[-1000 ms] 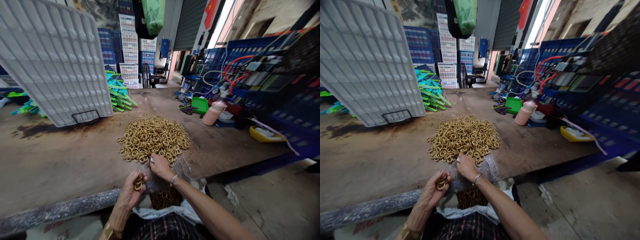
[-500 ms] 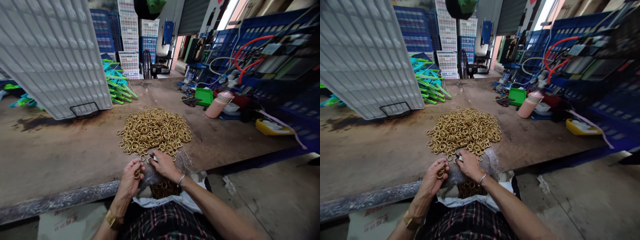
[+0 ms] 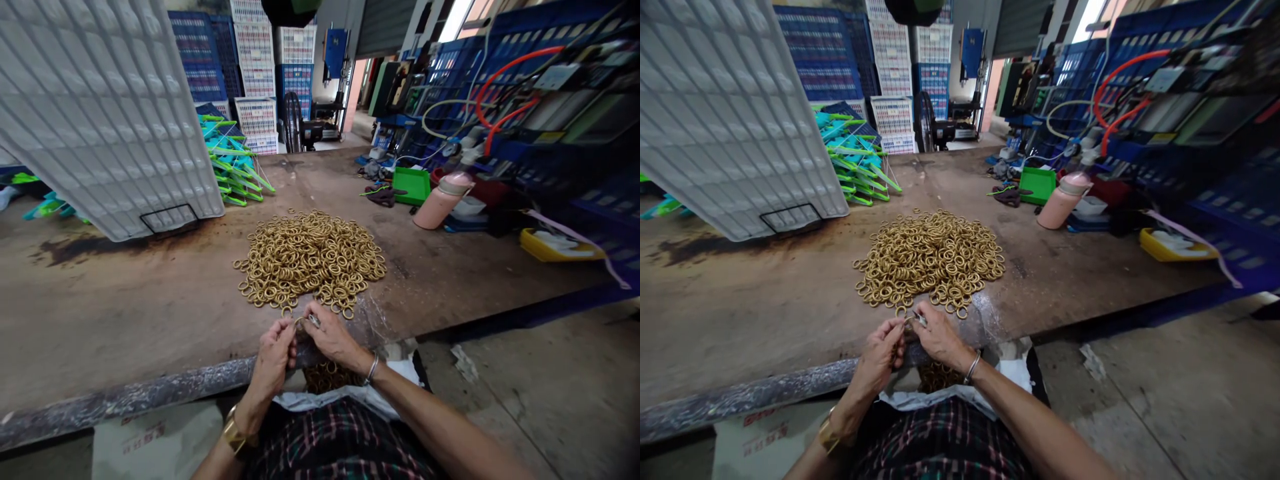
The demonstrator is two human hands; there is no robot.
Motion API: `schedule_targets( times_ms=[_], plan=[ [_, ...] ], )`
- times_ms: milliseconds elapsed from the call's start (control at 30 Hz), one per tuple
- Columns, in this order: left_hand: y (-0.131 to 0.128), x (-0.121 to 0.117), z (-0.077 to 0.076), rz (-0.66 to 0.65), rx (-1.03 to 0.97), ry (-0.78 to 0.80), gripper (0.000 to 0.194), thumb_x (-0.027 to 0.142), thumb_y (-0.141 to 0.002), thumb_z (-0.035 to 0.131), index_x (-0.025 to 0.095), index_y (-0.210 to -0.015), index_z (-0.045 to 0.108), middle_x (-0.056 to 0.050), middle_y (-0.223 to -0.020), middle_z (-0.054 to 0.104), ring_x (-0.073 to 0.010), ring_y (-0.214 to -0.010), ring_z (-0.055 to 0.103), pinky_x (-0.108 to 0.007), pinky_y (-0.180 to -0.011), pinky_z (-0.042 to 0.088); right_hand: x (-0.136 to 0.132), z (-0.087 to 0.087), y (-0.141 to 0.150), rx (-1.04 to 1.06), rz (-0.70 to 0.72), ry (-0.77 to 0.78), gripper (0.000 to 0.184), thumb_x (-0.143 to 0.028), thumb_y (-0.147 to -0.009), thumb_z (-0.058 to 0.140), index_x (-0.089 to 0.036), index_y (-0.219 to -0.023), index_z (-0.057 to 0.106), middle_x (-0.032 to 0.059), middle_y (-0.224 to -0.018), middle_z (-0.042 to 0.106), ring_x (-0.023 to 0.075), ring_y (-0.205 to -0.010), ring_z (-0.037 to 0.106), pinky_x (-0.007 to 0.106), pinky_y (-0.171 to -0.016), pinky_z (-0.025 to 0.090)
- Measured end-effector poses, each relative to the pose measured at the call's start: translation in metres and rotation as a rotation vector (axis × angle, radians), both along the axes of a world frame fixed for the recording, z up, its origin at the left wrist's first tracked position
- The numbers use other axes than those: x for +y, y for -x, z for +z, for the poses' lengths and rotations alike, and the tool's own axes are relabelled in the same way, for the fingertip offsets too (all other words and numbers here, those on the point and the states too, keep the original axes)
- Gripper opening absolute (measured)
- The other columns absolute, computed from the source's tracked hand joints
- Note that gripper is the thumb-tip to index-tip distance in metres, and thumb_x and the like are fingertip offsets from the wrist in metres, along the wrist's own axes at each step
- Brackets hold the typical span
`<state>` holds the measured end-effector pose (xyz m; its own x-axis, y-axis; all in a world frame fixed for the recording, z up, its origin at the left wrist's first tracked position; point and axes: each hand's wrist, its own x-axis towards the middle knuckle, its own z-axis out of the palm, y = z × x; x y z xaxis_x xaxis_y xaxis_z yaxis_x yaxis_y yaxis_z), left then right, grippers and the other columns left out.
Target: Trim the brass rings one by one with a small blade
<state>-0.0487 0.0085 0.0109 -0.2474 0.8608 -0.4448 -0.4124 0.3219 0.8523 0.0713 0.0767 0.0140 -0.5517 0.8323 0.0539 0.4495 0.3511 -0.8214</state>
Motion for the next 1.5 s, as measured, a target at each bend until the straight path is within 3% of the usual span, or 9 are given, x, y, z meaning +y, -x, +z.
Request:
schedule_targets(
  times_ms=[167,300,500,633,767,933,1233,1367,1500],
  plan=[
    [-0.003,-0.003,0.002,-0.052,0.11,-0.036,0.034,0.049,-0.068,0.061,0.017,-0.075,0.052,0.008,-0.049,0.042,-0.0033,-0.036,0.035,-0.013,-0.033,0.023,0.0,0.008,-0.001,0.114,0.007,0.165,0.007,-0.024,-0.077,0.045,-0.019,-0.073,0.046,-0.0053,-0.065,0.044,0.0098,-0.062,0.04,0.02,-0.057,0.031],
    [-0.006,-0.005,0.006,-0.103,0.236,-0.062,0.035,0.05,-0.069,0.06,0.016,-0.069,0.051,0.008,-0.046,0.041,-0.0034,-0.035,0.034,-0.014,-0.033,0.025,0.001,0.008,-0.002,0.077,-0.008,0.136,0.011,-0.025,-0.076,0.047,-0.018,-0.067,0.047,-0.0056,-0.061,0.042,0.0093,-0.06,0.039,0.02,-0.056,0.029],
    [-0.008,-0.007,0.008,-0.179,-0.079,-0.076,0.031,0.045,-0.07,0.061,0.018,-0.077,0.047,0.007,-0.057,0.048,-0.0027,-0.037,0.035,-0.013,-0.033,0.02,-0.002,0.009,-0.004,0.067,-0.01,0.188,0.011,-0.026,-0.076,0.047,-0.018,-0.069,0.049,-0.0064,-0.056,0.043,0.0087,-0.055,0.037,0.019,-0.051,0.027],
    [-0.009,-0.01,0.011,-0.175,-0.093,-0.107,0.03,0.043,-0.07,0.062,0.017,-0.073,0.046,0.006,-0.058,0.048,-0.0023,-0.039,0.035,-0.013,-0.034,0.021,-0.003,0.009,-0.006,0.082,-0.006,0.205,0.014,-0.026,-0.079,0.043,-0.018,-0.069,0.049,-0.0055,-0.056,0.047,0.009,-0.055,0.04,0.019,-0.052,0.028],
    [-0.011,-0.011,0.013,-0.151,-0.033,-0.091,0.032,0.045,-0.07,0.061,0.018,-0.073,0.046,0.007,-0.057,0.047,-0.0025,-0.039,0.035,-0.013,-0.034,0.021,-0.005,0.006,-0.012,-0.014,-0.018,0.048,0.018,-0.023,-0.083,0.038,-0.017,-0.073,0.052,-0.0013,-0.063,0.054,0.0104,-0.059,0.045,0.021,-0.057,0.031],
    [-0.011,-0.012,0.013,-0.148,0.095,-0.077,0.035,0.05,-0.069,0.059,0.018,-0.072,0.046,0.007,-0.053,0.046,-0.0029,-0.037,0.033,-0.014,-0.034,0.022,-0.015,0.002,-0.019,-0.306,0.159,-0.186,0.013,-0.017,-0.079,0.043,-0.018,-0.084,0.055,0.0014,-0.067,0.057,0.012,-0.058,0.046,0.023,-0.056,0.027],
    [-0.009,-0.018,0.012,-0.167,0.317,-0.151,0.035,0.052,-0.072,0.053,0.018,-0.067,0.047,0.008,-0.047,0.043,-0.0039,-0.036,0.032,-0.016,-0.036,0.024,-0.019,0.002,-0.014,-0.529,0.209,-0.243,0.024,-0.014,-0.076,0.041,-0.016,-0.097,0.054,0.0077,-0.08,0.065,0.0167,-0.068,0.057,0.025,-0.057,0.029],
    [-0.012,-0.027,0.018,-0.219,0.251,-0.151,0.035,0.05,-0.072,0.056,0.018,-0.064,0.045,0.008,-0.045,0.042,-0.0036,-0.035,0.031,-0.016,-0.035,0.023,-0.01,0.001,-0.01,-0.651,0.128,-0.234,0.023,-0.015,-0.08,0.039,-0.014,-0.096,0.055,0.0109,-0.08,0.066,0.0185,-0.071,0.061,0.025,-0.057,0.031],
    [-0.015,-0.036,0.02,-0.239,-0.022,-0.161,0.032,0.047,-0.074,0.056,0.017,-0.068,0.047,0.006,-0.053,0.048,-0.0031,-0.036,0.032,-0.016,-0.034,0.023,0.003,0.006,0.001,-0.711,0.019,-0.237,0.022,-0.016,-0.082,0.038,-0.013,-0.098,0.054,0.011,-0.082,0.066,0.0192,-0.077,0.062,0.025,-0.06,0.035]
  ],
)
